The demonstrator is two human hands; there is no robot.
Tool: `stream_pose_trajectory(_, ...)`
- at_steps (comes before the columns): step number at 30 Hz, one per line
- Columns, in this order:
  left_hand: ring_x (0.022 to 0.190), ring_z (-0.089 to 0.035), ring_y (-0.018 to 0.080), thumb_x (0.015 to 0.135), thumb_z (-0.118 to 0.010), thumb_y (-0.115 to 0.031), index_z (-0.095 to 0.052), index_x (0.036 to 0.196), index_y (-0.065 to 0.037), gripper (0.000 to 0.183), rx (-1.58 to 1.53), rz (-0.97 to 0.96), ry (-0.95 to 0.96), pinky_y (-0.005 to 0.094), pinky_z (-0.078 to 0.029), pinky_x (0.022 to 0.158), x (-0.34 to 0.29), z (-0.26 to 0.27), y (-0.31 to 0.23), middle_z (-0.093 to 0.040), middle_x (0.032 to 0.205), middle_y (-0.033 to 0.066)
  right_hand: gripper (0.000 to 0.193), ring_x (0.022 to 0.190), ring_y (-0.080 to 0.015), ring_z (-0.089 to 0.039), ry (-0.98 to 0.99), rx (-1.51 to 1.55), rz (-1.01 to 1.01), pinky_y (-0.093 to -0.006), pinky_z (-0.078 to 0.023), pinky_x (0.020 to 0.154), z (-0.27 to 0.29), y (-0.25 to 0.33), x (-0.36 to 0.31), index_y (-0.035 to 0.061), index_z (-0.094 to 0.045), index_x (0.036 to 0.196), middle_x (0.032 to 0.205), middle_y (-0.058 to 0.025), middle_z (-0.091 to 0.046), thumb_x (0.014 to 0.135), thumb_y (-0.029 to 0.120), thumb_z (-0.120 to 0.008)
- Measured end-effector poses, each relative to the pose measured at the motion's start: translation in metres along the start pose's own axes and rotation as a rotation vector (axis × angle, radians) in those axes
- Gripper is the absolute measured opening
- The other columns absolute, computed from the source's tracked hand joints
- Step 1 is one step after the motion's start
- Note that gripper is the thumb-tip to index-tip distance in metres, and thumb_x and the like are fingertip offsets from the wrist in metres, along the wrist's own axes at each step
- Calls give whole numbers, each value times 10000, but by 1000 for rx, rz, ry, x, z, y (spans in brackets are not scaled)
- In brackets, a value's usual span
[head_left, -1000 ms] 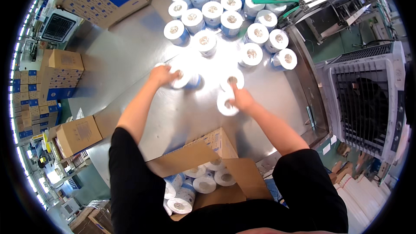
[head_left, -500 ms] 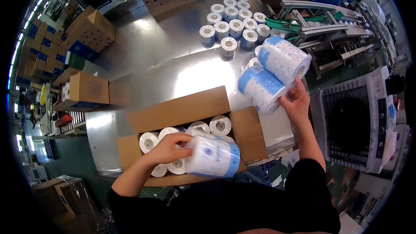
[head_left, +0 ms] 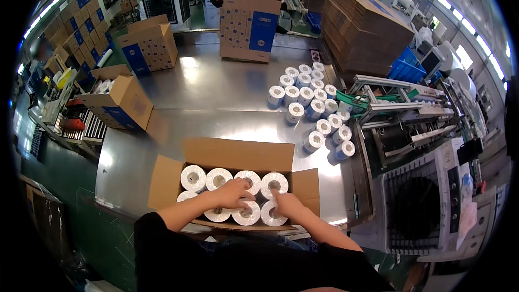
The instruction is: The person packs rolls of toilet paper into cardboard boxes on a factory floor. They repeatedly pick up rolls from a metal table, place them into a box, and then move the filled box aside. The process involves handling multiple rolls and boxes in a repetitive assembly line manner.
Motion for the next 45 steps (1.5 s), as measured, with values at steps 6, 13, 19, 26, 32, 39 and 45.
stream_pose_trajectory(6,1242,-407,390,777,-728,-272,-598,1192,-53,487,502,992,-694,479,-351,1029,-124,85,11,-499,1297,168,535,679,-324,-617,-1067,-137,-233,-420,-512,678,36,-65,-78,28,-561,1134,749,-148,-640,733,319,-764)
stream_pose_trajectory(13,885,-646,344,776,-700,-352,-641,1032,-68,386,1,1030,-441,428,-516,787,-189,43,-14,-661,1010,192,327,680,-121,-593,-494,870,-232,-280,-486,635,35,-61,-21,6,-635,902,751,-64,-639,854,324,-694)
stream_pose_trajectory(19,946,-606,366,856,-574,-344,-644,939,-66,298,-116,804,-405,441,-490,794,-110,25,-15,-636,950,178,345,848,-110,-596,-99,1138,17,-251,-493,753,5,-16,31,19,-579,1121,957,-67,-650,946,316,-581)
stream_pose_trajectory(26,1128,-484,335,809,-638,-282,-551,1145,-33,427,534,190,-913,458,-356,1024,5,33,29,-509,1179,166,574,1049,-232,-590,-727,559,-173,-326,-478,908,-54,-65,-7,-21,-467,1307,1149,-161,-607,872,291,-678)
stream_pose_trajectory(32,821,-587,283,785,-644,-333,-641,839,-33,304,447,352,-838,441,-407,907,37,61,34,-624,784,122,543,1092,-224,-559,-350,1324,-129,-340,-465,933,-82,-60,16,-2,-390,1355,1240,-141,-551,919,221,-623)
stream_pose_trajectory(39,1386,-259,330,703,-684,-519,-446,1344,-17,848,376,685,-461,631,-192,1072,-19,-49,-91,-389,1395,208,589,1175,-250,-515,64,1219,62,-373,-452,976,-77,17,60,9,-289,1411,1328,-132,-482,942,220,-577)
stream_pose_trajectory(45,1444,-84,331,721,-685,-394,-209,1483,-99,945,330,958,-478,709,-13,1070,-142,-23,20,-195,1534,135,578,1218,-176,-507,515,1140,193,-320,-406,1011,-65,111,74,51,-430,1402,1362,-98,-513,939,360,-584)
Point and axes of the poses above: each hand's wrist, its own x-axis towards the middle knuckle, its own z-axis out of the back of the hand, y = z × x, the point moved 2 cm from there along x, towards the middle knuckle
